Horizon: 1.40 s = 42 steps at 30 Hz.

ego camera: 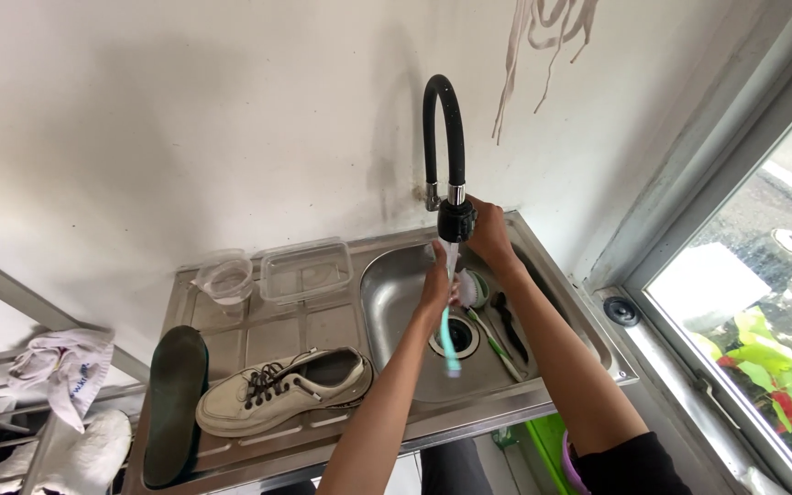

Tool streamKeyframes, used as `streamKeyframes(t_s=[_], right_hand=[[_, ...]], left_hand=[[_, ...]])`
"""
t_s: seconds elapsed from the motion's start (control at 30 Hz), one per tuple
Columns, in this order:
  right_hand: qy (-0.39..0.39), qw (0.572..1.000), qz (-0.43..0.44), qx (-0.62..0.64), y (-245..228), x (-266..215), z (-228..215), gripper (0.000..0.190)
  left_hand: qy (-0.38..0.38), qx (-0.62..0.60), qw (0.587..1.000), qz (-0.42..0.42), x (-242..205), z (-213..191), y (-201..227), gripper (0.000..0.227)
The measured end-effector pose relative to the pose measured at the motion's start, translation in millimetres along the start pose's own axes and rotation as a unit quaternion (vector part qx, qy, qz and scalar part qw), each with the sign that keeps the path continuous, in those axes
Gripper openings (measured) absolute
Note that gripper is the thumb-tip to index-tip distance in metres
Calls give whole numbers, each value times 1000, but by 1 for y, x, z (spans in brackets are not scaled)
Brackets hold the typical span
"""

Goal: Cleaning the upper part of a white sneaker at a sink using a toothbrush, cleaning solution, and water.

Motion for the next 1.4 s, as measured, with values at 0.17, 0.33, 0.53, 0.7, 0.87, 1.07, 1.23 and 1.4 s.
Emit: streamKeyframes(t_s=[0.17, 0.33, 0.53, 0.7, 0.87, 1.07, 1.23, 1.4], right_hand=[[-26, 999, -19, 33, -18, 2, -9, 37], [-44, 999, -16, 8, -31, 11, -10, 34], [-72, 996, -20, 40, -46, 16, -20, 14], [-83, 994, -1, 67, -62, 12, -27, 12], [4, 956, -22, 294, -142, -10, -82, 42], [-123, 942, -114, 290, -233, -37, -94, 41], [-141, 947, -111, 265, -229, -36, -88, 42], [-126, 949, -109, 266, -213, -34, -83, 41]], left_hand=[[-62, -75, 988, 117, 38, -6, -18, 60], [-528, -332, 769, 139, 17, 10, -17, 81], [-192, -92, 976, 53, -55, 17, 26, 32], [-275, -77, 945, 158, -16, 16, -5, 34], [-232, -37, 959, 160, -2, 6, -22, 39], [-169, -24, 975, 141, -16, 2, -11, 36], [-176, -34, 974, 139, -10, -2, -8, 36], [-126, -40, 980, 147, -29, -6, 17, 35]])
Point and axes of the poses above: each hand's wrist, its own x-axis towards the middle knuckle, its own z-axis out of the palm, y = z × x, the point moved 9 cm from there along x, towards the middle knuckle, and after that the axes turned 3 degrees about -x, right-handed, at the moved point
